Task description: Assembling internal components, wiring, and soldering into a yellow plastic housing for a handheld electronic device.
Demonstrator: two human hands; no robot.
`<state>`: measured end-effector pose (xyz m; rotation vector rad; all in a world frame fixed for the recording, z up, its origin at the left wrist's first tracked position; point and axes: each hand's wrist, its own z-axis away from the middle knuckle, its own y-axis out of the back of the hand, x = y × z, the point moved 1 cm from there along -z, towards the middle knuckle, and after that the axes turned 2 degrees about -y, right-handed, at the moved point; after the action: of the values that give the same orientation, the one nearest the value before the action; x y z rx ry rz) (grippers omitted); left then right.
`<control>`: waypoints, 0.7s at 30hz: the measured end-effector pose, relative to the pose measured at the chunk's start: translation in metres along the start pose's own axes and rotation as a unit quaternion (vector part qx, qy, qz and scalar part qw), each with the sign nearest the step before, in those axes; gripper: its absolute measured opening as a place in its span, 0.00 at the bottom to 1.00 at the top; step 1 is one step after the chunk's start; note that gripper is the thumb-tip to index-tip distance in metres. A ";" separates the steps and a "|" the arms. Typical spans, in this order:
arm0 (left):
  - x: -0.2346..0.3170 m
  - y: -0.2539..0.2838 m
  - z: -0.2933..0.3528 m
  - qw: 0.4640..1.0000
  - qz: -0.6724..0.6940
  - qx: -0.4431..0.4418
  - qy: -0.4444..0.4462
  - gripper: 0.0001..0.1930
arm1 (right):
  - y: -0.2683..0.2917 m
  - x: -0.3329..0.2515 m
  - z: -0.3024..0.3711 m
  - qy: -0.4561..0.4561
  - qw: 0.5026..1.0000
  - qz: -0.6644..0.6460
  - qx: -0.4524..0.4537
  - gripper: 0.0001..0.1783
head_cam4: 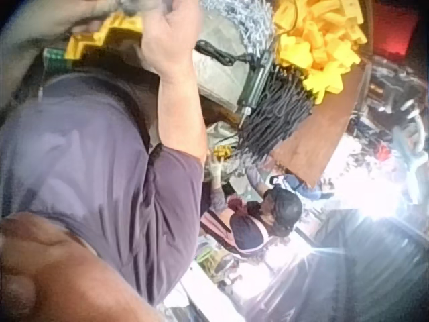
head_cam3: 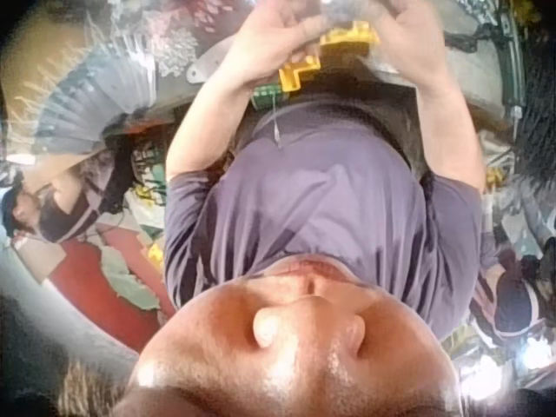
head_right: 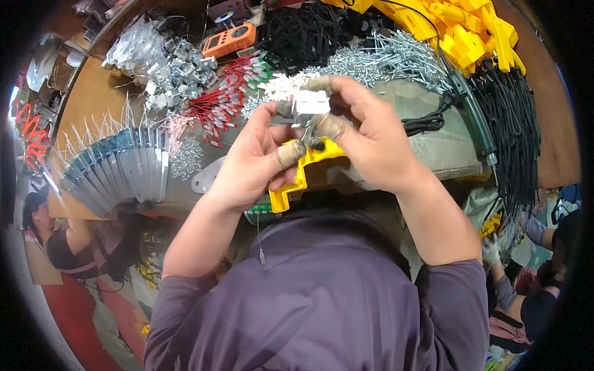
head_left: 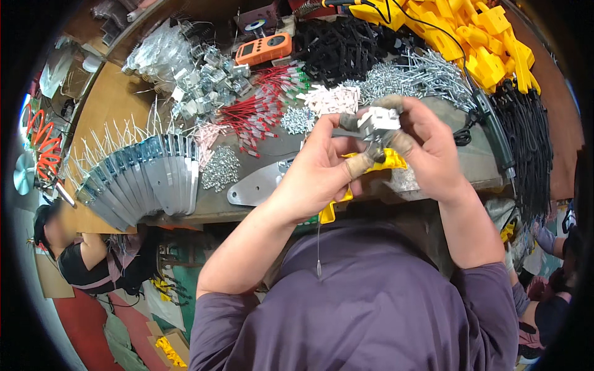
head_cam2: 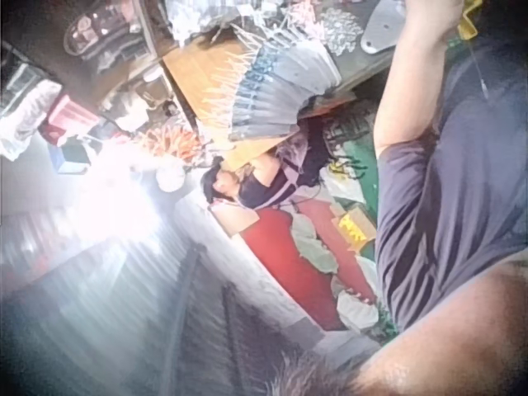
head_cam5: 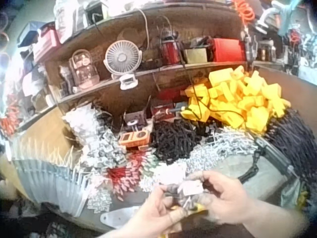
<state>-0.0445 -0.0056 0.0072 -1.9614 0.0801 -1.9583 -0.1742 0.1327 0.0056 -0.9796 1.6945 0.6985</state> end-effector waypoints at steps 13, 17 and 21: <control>0.018 0.007 0.023 0.924 -0.372 -0.081 0.045 0.07 | 0.030 -0.012 0.026 0.015 0.980 0.134 -0.146 0.22; 0.022 -0.001 0.028 0.835 -0.549 -0.035 -0.020 0.05 | 0.024 -0.014 0.031 -0.100 0.987 0.048 -0.113 0.22; 0.026 -0.006 0.018 0.831 -0.550 -0.005 -0.080 0.05 | 0.000 -0.047 0.018 0.140 0.903 0.400 -0.066 0.24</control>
<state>-0.0276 -0.0036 0.0348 -2.4105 -1.3732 -2.3060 -0.1587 0.1603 0.0447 -0.4423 2.3535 1.2576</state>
